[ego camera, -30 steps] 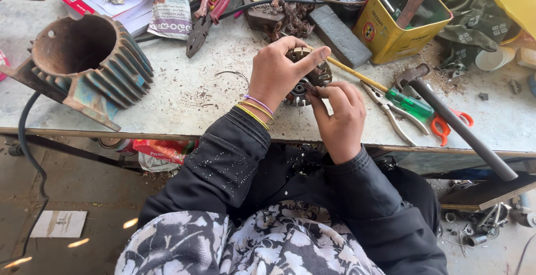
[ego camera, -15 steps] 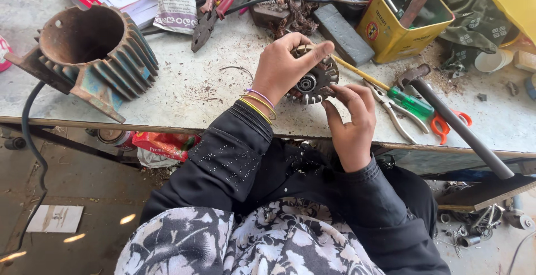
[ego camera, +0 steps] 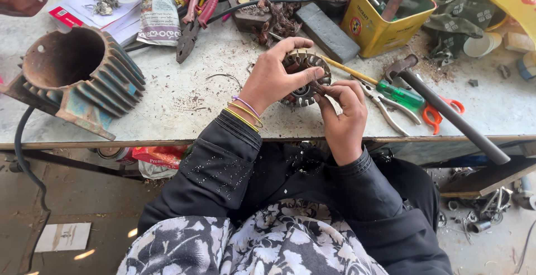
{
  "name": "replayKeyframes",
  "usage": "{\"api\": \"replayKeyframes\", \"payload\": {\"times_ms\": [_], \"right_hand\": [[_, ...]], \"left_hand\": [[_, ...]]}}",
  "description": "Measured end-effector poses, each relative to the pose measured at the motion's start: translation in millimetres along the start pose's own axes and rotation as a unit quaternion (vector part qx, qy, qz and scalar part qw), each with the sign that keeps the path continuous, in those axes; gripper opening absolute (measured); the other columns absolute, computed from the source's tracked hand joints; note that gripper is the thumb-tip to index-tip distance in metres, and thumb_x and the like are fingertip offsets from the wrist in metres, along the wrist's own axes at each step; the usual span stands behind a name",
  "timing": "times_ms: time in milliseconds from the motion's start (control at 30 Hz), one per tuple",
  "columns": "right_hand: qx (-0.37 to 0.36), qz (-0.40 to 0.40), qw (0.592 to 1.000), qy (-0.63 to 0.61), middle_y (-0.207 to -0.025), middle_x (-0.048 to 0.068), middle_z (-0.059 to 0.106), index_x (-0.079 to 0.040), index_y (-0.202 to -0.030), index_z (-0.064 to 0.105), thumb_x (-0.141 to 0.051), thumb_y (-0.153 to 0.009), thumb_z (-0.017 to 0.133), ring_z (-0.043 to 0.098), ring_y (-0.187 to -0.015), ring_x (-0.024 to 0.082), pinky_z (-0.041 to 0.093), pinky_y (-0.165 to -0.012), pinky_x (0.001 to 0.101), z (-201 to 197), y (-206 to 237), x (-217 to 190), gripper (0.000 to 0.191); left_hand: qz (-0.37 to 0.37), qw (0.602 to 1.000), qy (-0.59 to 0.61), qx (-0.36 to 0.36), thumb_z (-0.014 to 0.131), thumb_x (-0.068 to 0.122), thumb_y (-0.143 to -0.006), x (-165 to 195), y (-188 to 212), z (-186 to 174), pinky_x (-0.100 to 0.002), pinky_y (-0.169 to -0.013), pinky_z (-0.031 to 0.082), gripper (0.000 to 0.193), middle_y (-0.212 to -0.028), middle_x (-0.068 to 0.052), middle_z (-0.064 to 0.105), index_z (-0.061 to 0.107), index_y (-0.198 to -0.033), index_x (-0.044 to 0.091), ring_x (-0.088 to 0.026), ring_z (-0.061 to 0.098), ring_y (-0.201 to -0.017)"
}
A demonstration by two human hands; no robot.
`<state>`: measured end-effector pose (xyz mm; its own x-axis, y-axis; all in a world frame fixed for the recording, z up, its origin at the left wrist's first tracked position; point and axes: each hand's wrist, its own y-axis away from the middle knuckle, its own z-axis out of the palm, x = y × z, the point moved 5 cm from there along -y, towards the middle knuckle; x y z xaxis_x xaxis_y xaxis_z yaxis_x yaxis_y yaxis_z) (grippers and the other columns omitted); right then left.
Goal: The person repairs a small electrical component, likely a motor rotor, by using pliers to adjust copper windings and a screwdriver to pry and align parts. They repeatedly rotate the component and use tools to manipulate the internal structure.
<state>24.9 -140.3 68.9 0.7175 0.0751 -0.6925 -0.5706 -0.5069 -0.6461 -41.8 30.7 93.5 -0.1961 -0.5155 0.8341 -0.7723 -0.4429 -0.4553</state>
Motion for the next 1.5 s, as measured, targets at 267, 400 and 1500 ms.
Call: {"api": "replayKeyframes", "payload": {"times_ms": [267, 400, 1500], "right_hand": [[-0.008, -0.096, 0.994, 0.061, -0.112, 0.012, 0.059, 0.002, -0.120, 0.068, 0.003, -0.088, 0.078, 0.060, -0.095, 0.022, 0.051, -0.081, 0.0297, 2, 5, -25, 0.033], [-0.059, -0.036, 0.997, -0.021, -0.109, 0.011, 0.063, 0.001, -0.111, 0.067, 0.002, -0.089, 0.078, 0.059, -0.081, 0.018, 0.050, -0.072, 0.0276, 5, 4, -15, 0.024], [-0.150, -0.152, 0.976, 0.049, -0.116, 0.013, 0.071, 0.001, -0.107, 0.067, 0.013, -0.090, 0.068, 0.069, -0.108, 0.028, 0.056, -0.094, 0.0374, -24, 20, -23, 0.021]], "left_hand": [[-0.058, 0.998, 0.006, 0.016, 0.078, 0.058, -0.081, -6, 1, -1, -0.024, -0.074, 0.062, 0.062, -0.097, -0.005, 0.078, 0.073, -0.116, 0.007, -0.011, 0.077, -0.088], [-0.057, 0.996, -0.035, 0.053, 0.076, 0.063, -0.079, -7, 0, -2, -0.025, -0.072, 0.061, 0.063, -0.094, -0.006, 0.078, 0.075, -0.109, 0.007, -0.012, 0.077, -0.084], [0.012, 0.998, -0.003, 0.063, 0.077, 0.067, -0.081, -18, -9, 15, -0.019, -0.059, 0.057, 0.063, -0.074, 0.001, 0.073, 0.077, -0.086, 0.005, -0.005, 0.072, -0.067]]}}
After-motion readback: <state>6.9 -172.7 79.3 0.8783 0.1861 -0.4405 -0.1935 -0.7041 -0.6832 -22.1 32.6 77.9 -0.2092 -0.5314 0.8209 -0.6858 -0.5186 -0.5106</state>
